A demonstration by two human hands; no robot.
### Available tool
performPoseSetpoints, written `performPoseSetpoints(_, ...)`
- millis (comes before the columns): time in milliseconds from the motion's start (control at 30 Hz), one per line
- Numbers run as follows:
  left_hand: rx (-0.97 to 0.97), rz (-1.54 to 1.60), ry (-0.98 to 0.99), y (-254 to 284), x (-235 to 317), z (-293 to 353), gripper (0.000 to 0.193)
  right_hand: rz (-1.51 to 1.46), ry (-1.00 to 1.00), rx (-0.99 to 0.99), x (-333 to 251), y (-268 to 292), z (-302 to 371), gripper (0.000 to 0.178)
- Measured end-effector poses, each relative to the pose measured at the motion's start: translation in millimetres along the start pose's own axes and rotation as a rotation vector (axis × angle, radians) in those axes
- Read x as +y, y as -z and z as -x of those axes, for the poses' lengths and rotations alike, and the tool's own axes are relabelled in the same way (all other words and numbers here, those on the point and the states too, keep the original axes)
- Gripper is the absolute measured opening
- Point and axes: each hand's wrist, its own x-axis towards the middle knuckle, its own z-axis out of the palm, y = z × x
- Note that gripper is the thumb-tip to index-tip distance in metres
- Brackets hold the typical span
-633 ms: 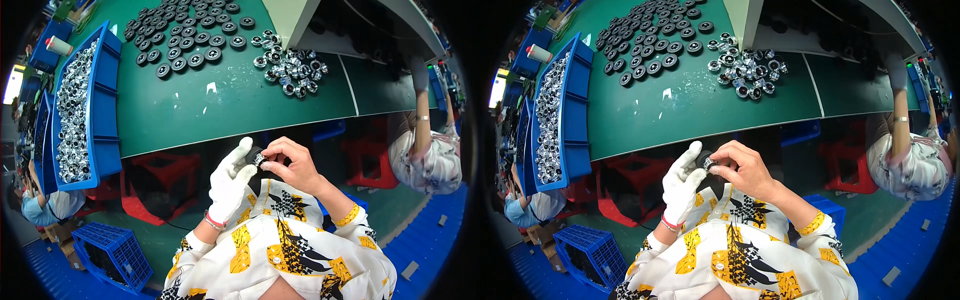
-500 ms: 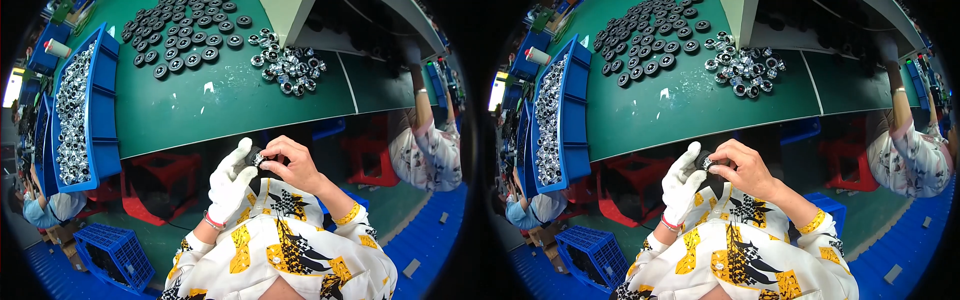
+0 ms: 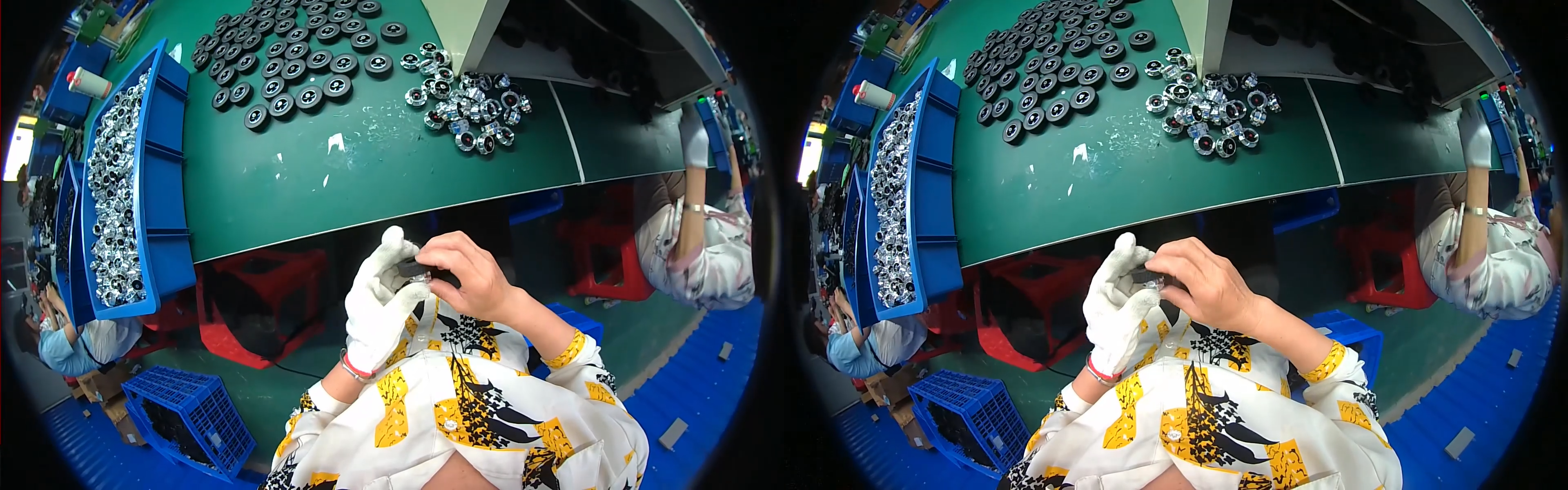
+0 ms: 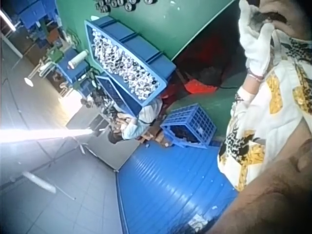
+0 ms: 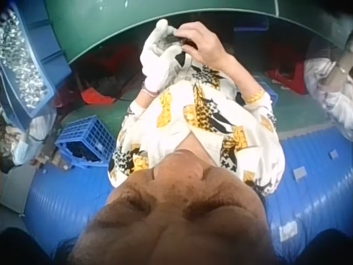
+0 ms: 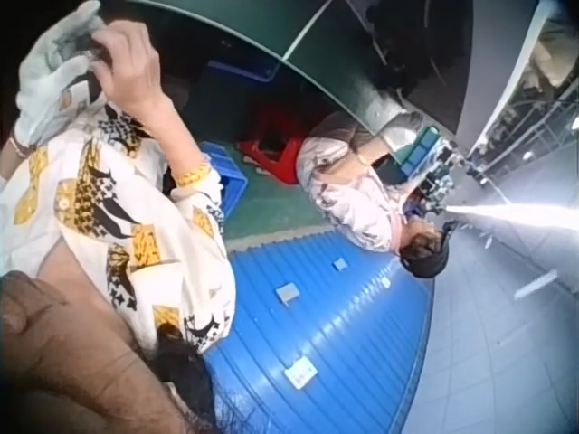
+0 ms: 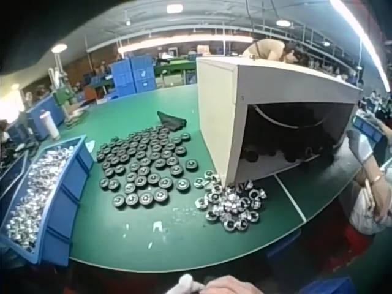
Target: Assembling plastic wheel and gear components at a factory workbench.
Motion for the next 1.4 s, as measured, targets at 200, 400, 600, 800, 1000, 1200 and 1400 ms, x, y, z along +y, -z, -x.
performPoseSetpoints(200,-0.069,0.096,-0.055,0,-9,8,0.064,0.171,0.227,0.111,6,-8,10,0.04)
performPoseSetpoints(400,-0.12,0.089,-0.132,1,-11,6,0.067,0.193,0.329,0.138,4,-5,10,0.038)
performPoseSetpoints(600,-0.156,0.099,-0.107,3,-11,5,0.067,0.217,0.343,0.141,5,-4,11,0.038)
performPoseSetpoints(800,-0.156,0.058,-0.112,5,-12,5,0.067,0.21,0.326,0.133,5,-6,11,0.04)
performPoseSetpoints(1000,-0.154,-0.03,-0.123,9,-9,4,0.065,0.155,0.272,0.173,7,-11,9,0.044)
performPoseSetpoints(1200,-0.172,-0.427,-0.286,21,3,-6,0.057,-0.02,0.038,0.072,0,-7,3,0.05)
performPoseSetpoints(1400,-0.044,-0.197,0.067,11,8,-5,0.038,-0.173,-0.246,0.005,-6,-11,5,0.037)
